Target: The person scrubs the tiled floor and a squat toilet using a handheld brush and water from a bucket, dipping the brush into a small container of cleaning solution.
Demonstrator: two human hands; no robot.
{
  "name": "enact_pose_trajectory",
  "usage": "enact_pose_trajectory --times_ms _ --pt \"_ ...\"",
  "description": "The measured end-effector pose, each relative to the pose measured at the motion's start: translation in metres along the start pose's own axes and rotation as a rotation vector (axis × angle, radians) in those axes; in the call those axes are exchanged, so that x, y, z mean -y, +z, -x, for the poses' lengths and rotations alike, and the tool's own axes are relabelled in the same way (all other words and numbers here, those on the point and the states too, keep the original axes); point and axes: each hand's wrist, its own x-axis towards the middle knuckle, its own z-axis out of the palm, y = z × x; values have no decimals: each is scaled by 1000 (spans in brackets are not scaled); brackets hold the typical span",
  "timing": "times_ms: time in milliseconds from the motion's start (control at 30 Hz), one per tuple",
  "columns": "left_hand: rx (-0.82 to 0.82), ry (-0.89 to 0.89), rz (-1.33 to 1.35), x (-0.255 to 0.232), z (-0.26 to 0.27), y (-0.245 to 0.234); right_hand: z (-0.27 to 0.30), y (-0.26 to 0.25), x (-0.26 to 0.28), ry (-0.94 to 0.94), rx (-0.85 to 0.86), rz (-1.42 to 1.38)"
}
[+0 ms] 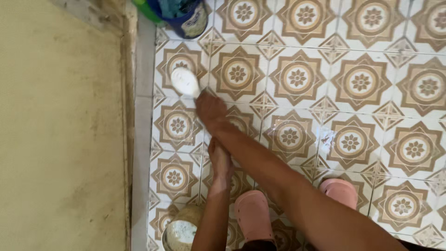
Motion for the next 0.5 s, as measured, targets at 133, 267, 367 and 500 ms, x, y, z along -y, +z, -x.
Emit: enact_pose_trajectory --times_ms 133,267,367,500 --pt "-38 -182 -72 -34 25 38 -44 -53 -80 111 -135 110" --pt "-5 -160 -100 -30 27 46 -58 -119 -170 300 -186 7" --pt "37 -171 -116 -19 25 51 -44 -158 -236 438 -249 1" --pt "125 -196 -131 -7 23 68 0 -192 -314 681 -324 -37"
